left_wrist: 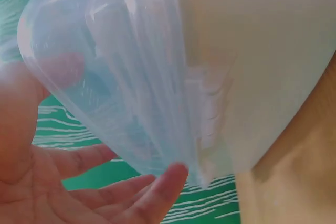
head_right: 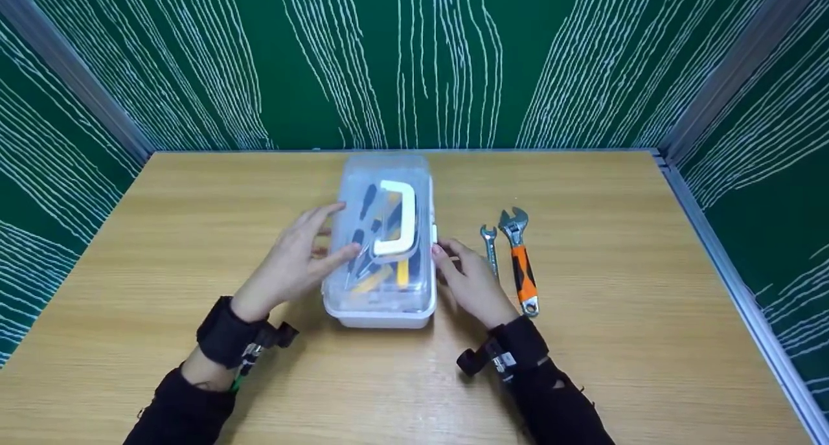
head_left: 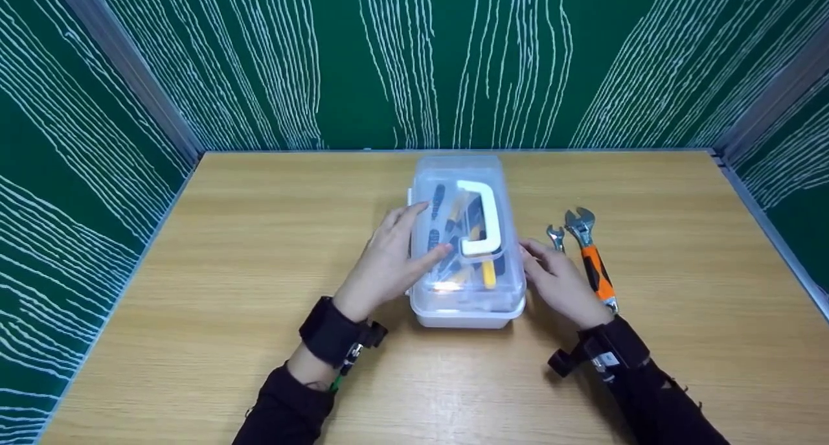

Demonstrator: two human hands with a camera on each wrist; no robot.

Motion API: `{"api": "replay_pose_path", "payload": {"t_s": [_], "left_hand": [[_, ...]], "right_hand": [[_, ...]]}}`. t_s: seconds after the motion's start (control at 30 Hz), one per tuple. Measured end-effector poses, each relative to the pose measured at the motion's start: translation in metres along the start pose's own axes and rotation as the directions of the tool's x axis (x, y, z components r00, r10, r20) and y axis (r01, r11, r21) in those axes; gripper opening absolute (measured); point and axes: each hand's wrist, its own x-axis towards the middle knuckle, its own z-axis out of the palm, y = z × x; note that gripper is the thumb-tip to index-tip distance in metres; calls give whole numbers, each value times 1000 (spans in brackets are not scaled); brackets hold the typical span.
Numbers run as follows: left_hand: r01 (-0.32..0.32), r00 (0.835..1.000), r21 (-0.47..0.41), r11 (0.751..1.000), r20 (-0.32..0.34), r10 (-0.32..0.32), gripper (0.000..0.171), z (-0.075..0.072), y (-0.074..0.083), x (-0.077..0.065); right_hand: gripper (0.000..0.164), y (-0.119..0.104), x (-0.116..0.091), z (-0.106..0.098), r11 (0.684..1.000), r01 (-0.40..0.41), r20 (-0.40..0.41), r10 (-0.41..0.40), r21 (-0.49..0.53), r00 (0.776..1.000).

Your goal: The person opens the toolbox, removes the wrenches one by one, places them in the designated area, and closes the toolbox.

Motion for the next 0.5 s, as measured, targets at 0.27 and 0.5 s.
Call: {"api": "replay_pose_path", "payload": {"t_s": [0.27,0.5], "left_hand": [[69,997,-44,997,38,-67,87,2,-1,-1],[69,997,-52,996,28,-68,85,3,0,-2]], "right_hand": [[61,0,1,1,999,-7,21,6,39,1000],[65,0,0,-2,998,-46,47,44,31,998]]}}
